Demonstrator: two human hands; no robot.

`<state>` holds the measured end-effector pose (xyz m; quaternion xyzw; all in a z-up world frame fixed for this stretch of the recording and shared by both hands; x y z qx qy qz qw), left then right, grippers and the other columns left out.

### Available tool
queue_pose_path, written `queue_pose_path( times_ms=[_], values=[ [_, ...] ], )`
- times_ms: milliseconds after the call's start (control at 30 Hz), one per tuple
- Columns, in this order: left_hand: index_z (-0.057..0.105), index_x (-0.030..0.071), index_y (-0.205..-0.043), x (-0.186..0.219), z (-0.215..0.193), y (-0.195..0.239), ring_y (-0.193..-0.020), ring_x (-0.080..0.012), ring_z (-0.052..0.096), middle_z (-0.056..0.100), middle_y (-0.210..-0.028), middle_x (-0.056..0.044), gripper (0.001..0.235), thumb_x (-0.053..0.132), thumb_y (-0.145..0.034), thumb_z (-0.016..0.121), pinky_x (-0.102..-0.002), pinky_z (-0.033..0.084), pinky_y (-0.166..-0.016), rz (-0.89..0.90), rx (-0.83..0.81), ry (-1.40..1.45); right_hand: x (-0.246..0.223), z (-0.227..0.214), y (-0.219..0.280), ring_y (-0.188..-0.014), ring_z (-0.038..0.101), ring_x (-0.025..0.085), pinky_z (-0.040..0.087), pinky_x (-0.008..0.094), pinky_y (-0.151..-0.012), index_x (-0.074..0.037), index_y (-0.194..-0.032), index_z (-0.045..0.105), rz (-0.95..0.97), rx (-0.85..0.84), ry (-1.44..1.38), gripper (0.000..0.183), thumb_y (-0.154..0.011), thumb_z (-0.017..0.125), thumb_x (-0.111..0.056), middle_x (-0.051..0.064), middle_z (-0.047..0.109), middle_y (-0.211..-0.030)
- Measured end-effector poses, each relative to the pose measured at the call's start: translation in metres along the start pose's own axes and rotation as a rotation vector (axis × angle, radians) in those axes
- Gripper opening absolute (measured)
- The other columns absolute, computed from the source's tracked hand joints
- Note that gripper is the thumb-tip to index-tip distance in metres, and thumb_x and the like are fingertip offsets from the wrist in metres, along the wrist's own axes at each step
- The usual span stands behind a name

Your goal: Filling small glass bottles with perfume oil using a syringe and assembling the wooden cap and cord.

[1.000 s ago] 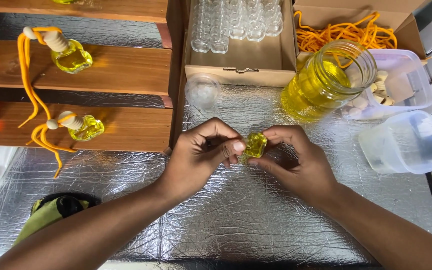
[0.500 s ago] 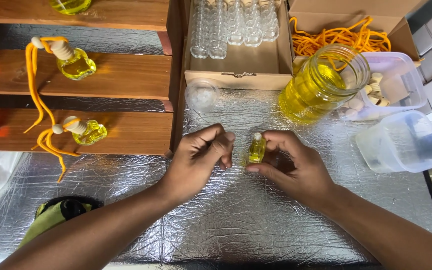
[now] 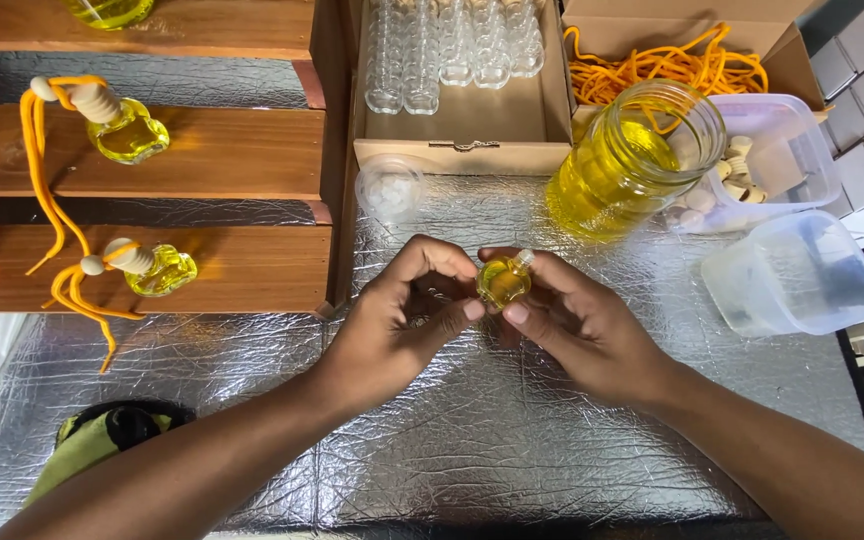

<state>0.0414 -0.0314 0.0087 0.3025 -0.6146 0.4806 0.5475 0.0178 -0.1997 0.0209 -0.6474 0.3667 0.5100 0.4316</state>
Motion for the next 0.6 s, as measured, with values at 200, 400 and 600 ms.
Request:
queue_pose_path(
  times_ms=[200, 400, 600],
  values=[
    [0.058, 0.000, -0.116, 0.000, 0.002, 0.001, -0.089, -0.0241, 0.069, 0.067, -0.096, -0.016, 0.025, 0.006, -0.094, 0.070, -0.036, 0.062, -0.072, 0.011, -0.012, -0.022, 0.000, 0.000, 0.002, -0.085, 0.066, 0.022, 0.060, 0.045, -0.081, 0.006, -0.132, 0.061, -0.002, -0.060, 0.067, 0.035, -0.100, 0.051, -0.002, 0.015, 0.066, -0.095],
    [0.058, -0.001, -0.113, -0.003, 0.002, 0.004, -0.087, -0.0229, 0.069, 0.066, -0.095, -0.017, 0.022, 0.006, -0.095, 0.069, -0.033, 0.062, -0.069, 0.003, 0.002, -0.002, -0.004, 0.000, -0.001, -0.080, 0.068, 0.022, 0.061, 0.045, -0.079, 0.006, -0.129, 0.062, -0.041, -0.070, 0.101, 0.032, -0.101, 0.048, 0.000, 0.014, 0.062, -0.092],
    [0.057, -0.001, -0.112, -0.002, 0.001, 0.004, -0.089, -0.0241, 0.069, 0.066, -0.096, -0.018, 0.022, 0.006, -0.094, 0.069, -0.034, 0.062, -0.071, 0.020, 0.001, -0.021, -0.002, 0.001, -0.001, -0.077, 0.067, 0.020, 0.062, 0.042, -0.073, 0.005, -0.131, 0.061, -0.043, -0.056, 0.119, 0.034, -0.100, 0.048, 0.003, 0.014, 0.062, -0.099]
  ],
)
Point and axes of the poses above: each hand's wrist, its own y-axis away from the middle knuckle, its own z-axis out of the palm, x = y × z, the point moved 6 cm from there along -y, towards the middle knuckle
